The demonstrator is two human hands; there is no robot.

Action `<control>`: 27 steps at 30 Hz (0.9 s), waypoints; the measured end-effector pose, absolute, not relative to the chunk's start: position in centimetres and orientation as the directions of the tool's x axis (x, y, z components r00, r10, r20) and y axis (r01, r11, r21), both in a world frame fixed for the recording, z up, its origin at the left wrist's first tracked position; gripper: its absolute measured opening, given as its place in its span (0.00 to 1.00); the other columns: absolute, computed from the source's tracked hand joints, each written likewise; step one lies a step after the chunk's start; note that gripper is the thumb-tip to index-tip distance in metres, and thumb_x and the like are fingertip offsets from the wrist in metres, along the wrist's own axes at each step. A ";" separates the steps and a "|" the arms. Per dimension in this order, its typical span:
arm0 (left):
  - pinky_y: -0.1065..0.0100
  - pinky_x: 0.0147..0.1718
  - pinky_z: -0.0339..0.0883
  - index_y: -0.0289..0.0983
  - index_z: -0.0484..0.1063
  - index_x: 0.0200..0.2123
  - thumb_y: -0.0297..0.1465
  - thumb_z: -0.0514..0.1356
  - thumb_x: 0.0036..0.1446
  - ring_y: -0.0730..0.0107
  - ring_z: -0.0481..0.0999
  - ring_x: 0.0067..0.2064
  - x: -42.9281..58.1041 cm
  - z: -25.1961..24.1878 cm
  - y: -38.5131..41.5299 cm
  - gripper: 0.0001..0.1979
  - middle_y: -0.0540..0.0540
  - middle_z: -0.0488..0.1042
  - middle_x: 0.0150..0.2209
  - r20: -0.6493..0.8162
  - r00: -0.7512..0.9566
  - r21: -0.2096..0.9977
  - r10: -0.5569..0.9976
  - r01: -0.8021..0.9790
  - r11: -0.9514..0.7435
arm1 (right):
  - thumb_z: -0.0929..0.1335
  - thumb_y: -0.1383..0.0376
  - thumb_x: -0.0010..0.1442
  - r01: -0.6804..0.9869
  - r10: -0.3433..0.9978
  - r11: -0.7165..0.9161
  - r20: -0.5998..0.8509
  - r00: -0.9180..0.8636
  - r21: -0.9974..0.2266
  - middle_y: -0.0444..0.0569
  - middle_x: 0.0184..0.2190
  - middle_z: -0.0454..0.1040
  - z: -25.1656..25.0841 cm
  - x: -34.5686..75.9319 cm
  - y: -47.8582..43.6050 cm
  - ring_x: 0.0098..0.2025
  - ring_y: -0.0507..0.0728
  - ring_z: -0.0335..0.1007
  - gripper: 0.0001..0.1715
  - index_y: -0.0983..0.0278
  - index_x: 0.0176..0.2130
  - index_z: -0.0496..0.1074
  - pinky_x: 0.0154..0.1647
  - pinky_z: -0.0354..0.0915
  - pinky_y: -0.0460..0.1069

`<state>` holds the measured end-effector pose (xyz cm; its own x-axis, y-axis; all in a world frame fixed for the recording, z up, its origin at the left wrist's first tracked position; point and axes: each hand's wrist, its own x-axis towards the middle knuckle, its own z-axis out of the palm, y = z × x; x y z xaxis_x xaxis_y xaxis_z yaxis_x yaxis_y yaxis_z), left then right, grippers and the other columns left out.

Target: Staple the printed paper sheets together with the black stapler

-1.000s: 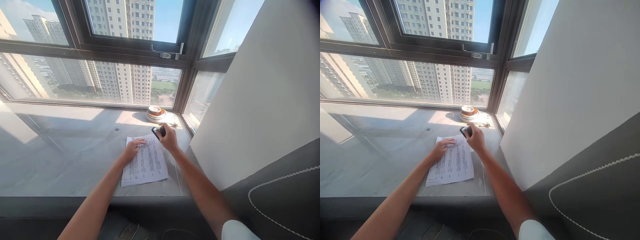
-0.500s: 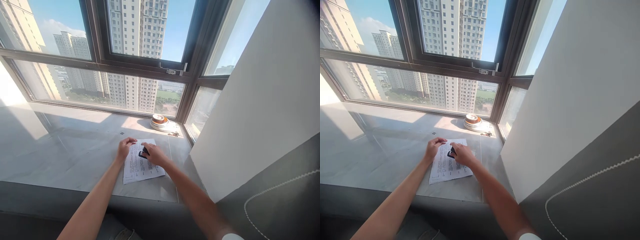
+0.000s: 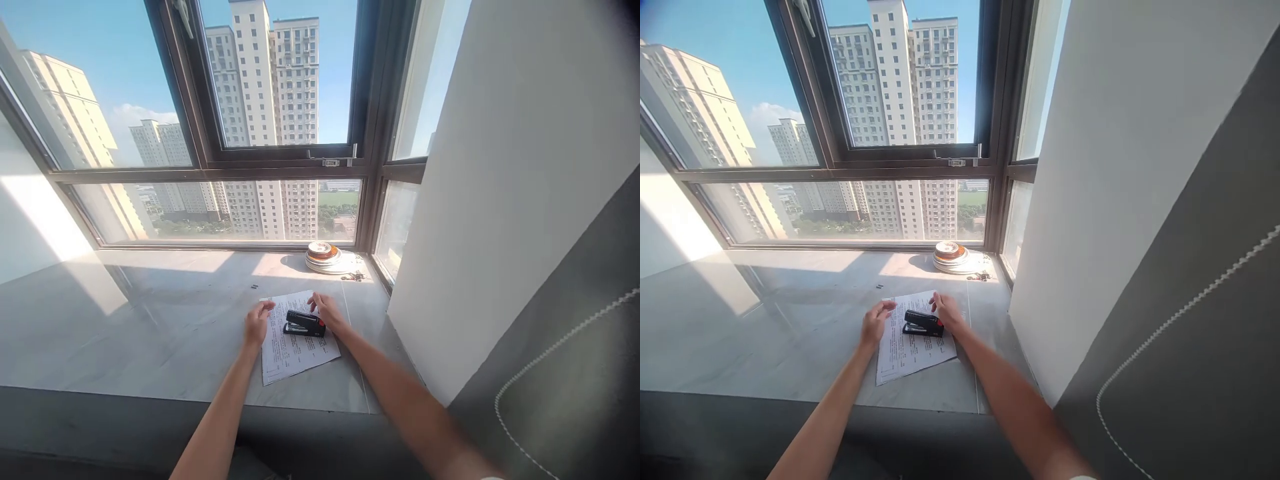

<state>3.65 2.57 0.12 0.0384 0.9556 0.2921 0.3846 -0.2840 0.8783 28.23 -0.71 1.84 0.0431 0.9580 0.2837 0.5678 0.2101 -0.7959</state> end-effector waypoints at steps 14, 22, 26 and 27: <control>0.52 0.62 0.67 0.40 0.76 0.50 0.44 0.49 0.69 0.49 0.76 0.61 3.7 -0.6 2.1 0.21 0.38 0.79 0.56 0.255 0.070 0.803 0.964 0.541 -0.252 | 0.55 0.59 0.78 0.791 0.908 0.175 0.407 0.102 -0.587 0.50 0.31 0.76 1.0 27.6 -1.7 0.34 0.58 0.73 0.22 0.62 0.45 0.74 0.35 0.59 0.48; 0.51 0.65 0.65 0.37 0.78 0.47 0.50 0.55 0.66 0.47 0.74 0.64 3.2 -1.2 2.4 0.24 0.34 0.79 0.57 0.201 0.006 0.973 0.979 0.117 -0.201 | 0.58 0.51 0.74 0.517 0.891 0.435 0.438 -0.125 -0.738 0.49 0.39 0.81 1.4 29.2 -1.8 0.45 0.60 0.76 0.26 0.60 0.39 0.78 0.48 0.65 0.51; 0.50 0.68 0.62 0.36 0.79 0.46 0.48 0.60 0.64 0.47 0.72 0.66 3.4 -1.0 2.2 0.22 0.35 0.79 0.57 0.233 0.031 0.969 0.972 -0.090 -0.229 | 0.75 0.52 0.59 0.470 0.864 0.504 0.412 -0.290 -0.725 0.49 0.46 0.81 0.6 29.0 -3.4 0.48 0.63 0.75 0.25 0.58 0.53 0.79 0.50 0.67 0.53; 0.49 0.69 0.61 0.36 0.79 0.46 0.47 0.61 0.64 0.48 0.72 0.66 3.3 -1.0 2.2 0.21 0.35 0.79 0.58 0.236 0.033 0.961 0.971 -0.157 -0.228 | 0.77 0.55 0.56 0.492 0.860 0.510 0.415 -0.297 -0.705 0.49 0.44 0.81 0.4 28.7 -3.8 0.46 0.63 0.75 0.26 0.59 0.53 0.79 0.48 0.67 0.52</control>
